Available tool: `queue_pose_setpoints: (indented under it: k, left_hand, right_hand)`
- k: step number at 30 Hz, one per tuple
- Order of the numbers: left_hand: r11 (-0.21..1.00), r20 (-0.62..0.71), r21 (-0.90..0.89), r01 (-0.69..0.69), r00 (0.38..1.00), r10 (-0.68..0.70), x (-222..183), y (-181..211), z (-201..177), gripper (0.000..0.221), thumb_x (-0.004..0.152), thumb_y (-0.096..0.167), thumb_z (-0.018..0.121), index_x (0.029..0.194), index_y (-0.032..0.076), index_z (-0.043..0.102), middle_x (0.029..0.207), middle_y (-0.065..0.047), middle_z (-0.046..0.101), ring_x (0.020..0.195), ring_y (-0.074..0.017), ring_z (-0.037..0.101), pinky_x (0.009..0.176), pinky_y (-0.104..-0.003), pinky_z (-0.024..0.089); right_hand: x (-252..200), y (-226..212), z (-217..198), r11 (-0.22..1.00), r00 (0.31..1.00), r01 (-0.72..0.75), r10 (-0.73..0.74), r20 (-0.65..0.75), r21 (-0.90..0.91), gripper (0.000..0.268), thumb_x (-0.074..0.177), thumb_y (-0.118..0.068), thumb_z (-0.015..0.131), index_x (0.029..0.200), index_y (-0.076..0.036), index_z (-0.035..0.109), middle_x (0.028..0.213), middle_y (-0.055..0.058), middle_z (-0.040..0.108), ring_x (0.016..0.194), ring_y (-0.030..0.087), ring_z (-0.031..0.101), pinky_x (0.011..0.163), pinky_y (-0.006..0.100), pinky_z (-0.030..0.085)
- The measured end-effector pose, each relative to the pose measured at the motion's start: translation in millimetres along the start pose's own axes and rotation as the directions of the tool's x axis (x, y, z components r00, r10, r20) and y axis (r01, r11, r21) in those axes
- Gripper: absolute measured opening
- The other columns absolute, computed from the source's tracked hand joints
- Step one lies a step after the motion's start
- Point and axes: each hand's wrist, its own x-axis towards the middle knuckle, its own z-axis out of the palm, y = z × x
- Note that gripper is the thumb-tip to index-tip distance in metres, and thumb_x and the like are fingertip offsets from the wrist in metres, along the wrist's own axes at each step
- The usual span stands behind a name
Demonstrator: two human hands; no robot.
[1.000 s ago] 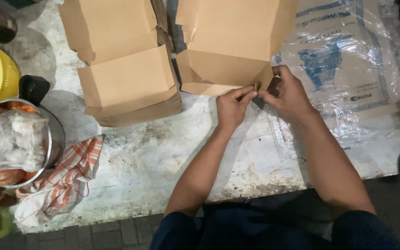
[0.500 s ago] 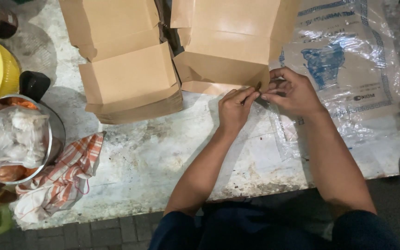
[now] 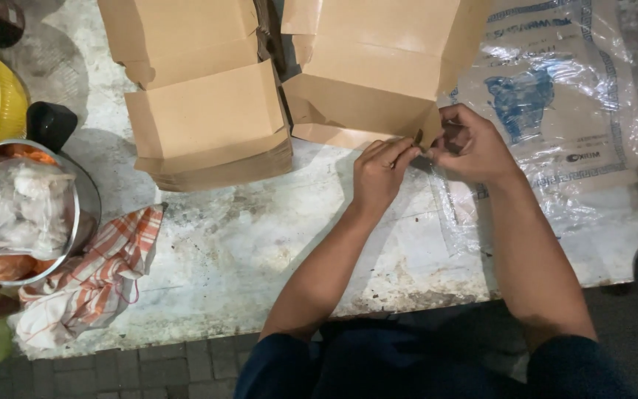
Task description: Folding and assembling cardboard takeout boxes on a work table.
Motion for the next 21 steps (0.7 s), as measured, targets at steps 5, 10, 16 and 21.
queue_pose_setpoints:
  k: [5, 10, 16, 21]
  left_hand:
    - [0.997, 0.034, -0.027, 0.075, 0.997, -0.075, -1, -5, 2, 0.014, 0.082, 0.009, 0.079, 0.096, 0.006, 0.076, 0.081, -0.014, 0.073, 0.075, -0.0295, 0.071, 0.067, -0.030, 0.055]
    - [0.977, 0.092, -0.071, 0.200, 0.977, -0.193, -6, -13, 3, 0.019, 0.080, 0.013, 0.082, 0.097, 0.007, 0.076, 0.089, -0.015, 0.074, 0.084, -0.0306, 0.072, 0.074, -0.035, 0.057]
    - [0.966, 0.144, -0.039, 0.257, 0.958, -0.250, -8, -15, 2, 0.019, 0.082, 0.017, 0.080, 0.099, 0.011, 0.077, 0.093, -0.014, 0.075, 0.092, -0.0322, 0.072, 0.081, -0.038, 0.058]
    - [0.973, 0.157, -0.089, 0.214, 0.967, -0.198, -11, -20, 3, 0.020, 0.082, 0.019, 0.081, 0.102, 0.014, 0.077, 0.093, -0.010, 0.075, 0.088, -0.0272, 0.072, 0.077, -0.034, 0.058]
  right_hand:
    - [1, -4, 4, 1.000, 1.000, 0.012, -0.012, 0.005, 0.015, 0.054, 0.073, 0.013, 0.075, 0.123, 0.004, 0.056, 0.099, 0.016, 0.058, 0.090, 0.026, 0.063, 0.076, 0.040, 0.055]
    - [-1, -1, 0, 1.000, 0.999, 0.016, -0.017, 0.031, 0.009, 0.047, 0.076, 0.015, 0.070, 0.120, 0.005, 0.057, 0.098, 0.016, 0.058, 0.086, 0.024, 0.060, 0.074, 0.042, 0.055]
    - [-2, -2, -6, 1.000, 0.999, 0.019, -0.020, 0.050, 0.024, 0.049, 0.077, 0.013, 0.072, 0.122, 0.004, 0.057, 0.101, 0.014, 0.059, 0.088, 0.022, 0.061, 0.077, 0.040, 0.055]
    - [-5, -5, -6, 0.999, 0.998, -0.003, 0.006, 0.061, -0.049, 0.047, 0.077, 0.012, 0.072, 0.121, 0.004, 0.057, 0.096, 0.014, 0.058, 0.084, 0.022, 0.060, 0.074, 0.040, 0.054]
